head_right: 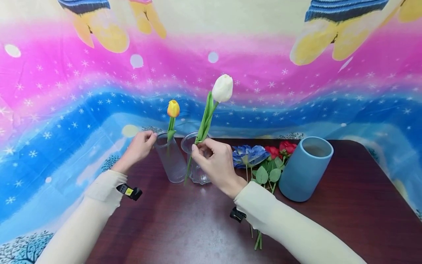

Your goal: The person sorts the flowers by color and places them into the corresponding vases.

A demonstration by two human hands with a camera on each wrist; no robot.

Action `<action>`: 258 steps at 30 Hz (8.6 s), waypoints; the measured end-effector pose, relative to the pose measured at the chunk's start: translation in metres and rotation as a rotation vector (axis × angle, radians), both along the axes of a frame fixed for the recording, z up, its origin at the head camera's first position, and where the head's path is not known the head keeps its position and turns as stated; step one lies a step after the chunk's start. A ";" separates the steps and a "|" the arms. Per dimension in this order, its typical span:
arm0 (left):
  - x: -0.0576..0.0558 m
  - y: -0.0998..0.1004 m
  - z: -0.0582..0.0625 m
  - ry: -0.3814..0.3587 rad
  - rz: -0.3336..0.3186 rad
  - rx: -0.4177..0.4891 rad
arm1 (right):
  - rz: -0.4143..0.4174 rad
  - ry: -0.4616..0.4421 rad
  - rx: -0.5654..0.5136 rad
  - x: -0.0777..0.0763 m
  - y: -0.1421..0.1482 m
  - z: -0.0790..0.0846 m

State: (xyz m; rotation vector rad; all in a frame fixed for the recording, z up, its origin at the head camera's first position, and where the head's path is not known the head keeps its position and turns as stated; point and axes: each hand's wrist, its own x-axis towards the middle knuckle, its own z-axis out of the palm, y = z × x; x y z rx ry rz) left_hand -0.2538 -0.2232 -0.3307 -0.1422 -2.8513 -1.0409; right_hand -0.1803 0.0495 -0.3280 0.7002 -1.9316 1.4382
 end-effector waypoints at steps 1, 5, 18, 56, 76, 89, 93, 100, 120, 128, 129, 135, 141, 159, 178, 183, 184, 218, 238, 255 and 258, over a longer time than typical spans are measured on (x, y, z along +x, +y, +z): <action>0.000 0.000 0.000 0.001 -0.001 0.000 | 0.004 0.008 0.001 0.000 -0.001 0.001; 0.000 -0.001 -0.001 0.000 -0.004 0.001 | 0.015 0.025 0.001 -0.002 -0.007 0.007; -0.001 -0.001 -0.001 0.007 -0.004 -0.006 | 0.026 0.057 0.014 -0.012 -0.017 0.021; 0.001 0.000 0.000 -0.020 0.006 -0.007 | -0.051 0.145 0.025 -0.042 -0.055 0.048; 0.000 -0.001 -0.001 -0.012 -0.004 -0.002 | -0.140 0.076 0.239 -0.042 -0.077 0.034; -0.001 -0.002 -0.002 -0.002 -0.012 0.017 | -0.104 -0.065 0.335 -0.043 -0.089 0.018; 0.000 -0.002 -0.001 -0.010 -0.015 0.019 | -0.075 -0.118 0.347 -0.044 -0.093 0.016; 0.000 -0.002 -0.002 -0.010 -0.010 0.007 | -0.070 -0.166 0.391 -0.046 -0.097 0.011; 0.001 -0.001 0.000 -0.017 -0.006 0.003 | -0.116 -0.335 0.553 -0.054 -0.105 0.004; 0.000 -0.001 -0.001 -0.010 -0.008 0.004 | -0.119 -0.351 0.580 -0.055 -0.105 0.003; 0.000 -0.001 0.000 -0.010 -0.008 0.001 | -0.120 -0.353 0.586 -0.055 -0.105 0.003; -0.001 0.000 0.000 -0.014 0.000 -0.014 | -0.120 -0.352 0.615 -0.050 -0.104 0.006; 0.001 -0.001 0.000 -0.014 0.008 -0.015 | -0.111 -0.321 0.614 -0.043 -0.103 0.009; 0.000 -0.001 -0.003 -0.008 0.009 -0.001 | -0.078 -0.207 0.647 -0.025 -0.093 0.013; -0.001 0.000 -0.003 0.020 0.003 -0.021 | -0.032 -0.175 0.640 -0.011 -0.073 0.015; 0.000 0.000 -0.003 0.010 0.010 -0.026 | -0.026 -0.166 0.623 -0.011 -0.067 0.014; 0.000 0.000 -0.003 0.007 0.012 -0.025 | -0.024 -0.161 0.620 -0.010 -0.066 0.014; 0.001 0.002 -0.001 0.022 -0.004 -0.004 | -0.096 -0.094 0.631 0.013 -0.009 -0.003; 0.004 0.001 -0.006 0.027 0.030 0.022 | -0.167 -0.145 0.660 0.012 0.026 -0.020; 0.009 -0.004 -0.004 -0.010 -0.008 0.092 | -0.236 -0.209 0.681 0.006 0.058 -0.027; 0.012 -0.006 -0.003 -0.025 -0.016 0.090 | -0.235 -0.227 0.683 0.006 0.064 -0.026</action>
